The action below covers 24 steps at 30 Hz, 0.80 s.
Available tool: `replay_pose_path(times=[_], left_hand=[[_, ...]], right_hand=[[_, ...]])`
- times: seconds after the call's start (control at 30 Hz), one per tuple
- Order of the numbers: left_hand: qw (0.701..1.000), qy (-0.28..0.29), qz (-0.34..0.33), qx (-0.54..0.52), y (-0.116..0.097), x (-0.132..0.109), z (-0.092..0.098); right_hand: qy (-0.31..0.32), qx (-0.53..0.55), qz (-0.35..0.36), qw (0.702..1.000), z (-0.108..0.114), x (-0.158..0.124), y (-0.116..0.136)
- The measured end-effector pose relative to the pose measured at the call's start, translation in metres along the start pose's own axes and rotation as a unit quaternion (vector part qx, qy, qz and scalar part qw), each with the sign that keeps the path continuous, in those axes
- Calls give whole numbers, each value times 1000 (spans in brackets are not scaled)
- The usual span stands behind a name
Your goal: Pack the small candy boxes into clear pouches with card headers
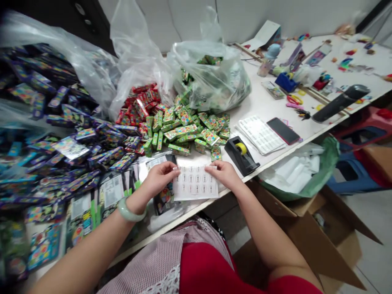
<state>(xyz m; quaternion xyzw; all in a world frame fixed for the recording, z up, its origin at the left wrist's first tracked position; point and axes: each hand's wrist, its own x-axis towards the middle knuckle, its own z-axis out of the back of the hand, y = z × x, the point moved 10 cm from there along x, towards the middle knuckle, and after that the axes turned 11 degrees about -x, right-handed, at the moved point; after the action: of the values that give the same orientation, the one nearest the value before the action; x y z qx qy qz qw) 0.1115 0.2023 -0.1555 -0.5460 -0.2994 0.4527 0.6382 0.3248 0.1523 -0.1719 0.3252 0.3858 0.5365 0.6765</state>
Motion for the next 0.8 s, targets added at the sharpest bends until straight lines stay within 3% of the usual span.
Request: replay_pose_path(times=[0.1,0.17,0.23,0.37,0.5,0.53,0.6,0.7,0.8], left_hand=[[998,0,-22,62,0,10,-5],[994,3,-34,101,-1,15,-11],[989,3,-45,140,-2,19,-18],[968,-3,-69,242,-8,27,-32],[937,-4,-87,337,-12,32,-39],[931,0,-90,354,-11,33,-41],[920,12,-94,381,-9,36,-44],[909,29,-99,405,-4,39,-47],[901,40,-106,420,-2,40,-51]], right_hand=[[-79,-76,96,989,29,11,21],[-181,-155,164,957,53,18,44],[-238,-246,199,918,62,29,64],[-208,-373,173,887,52,61,68],[-245,-325,196,892,73,39,68],[-244,-301,215,896,78,27,68],[-182,-259,260,912,77,3,65],[-29,-236,300,924,45,-24,51],[32,-271,284,919,11,-33,28]])
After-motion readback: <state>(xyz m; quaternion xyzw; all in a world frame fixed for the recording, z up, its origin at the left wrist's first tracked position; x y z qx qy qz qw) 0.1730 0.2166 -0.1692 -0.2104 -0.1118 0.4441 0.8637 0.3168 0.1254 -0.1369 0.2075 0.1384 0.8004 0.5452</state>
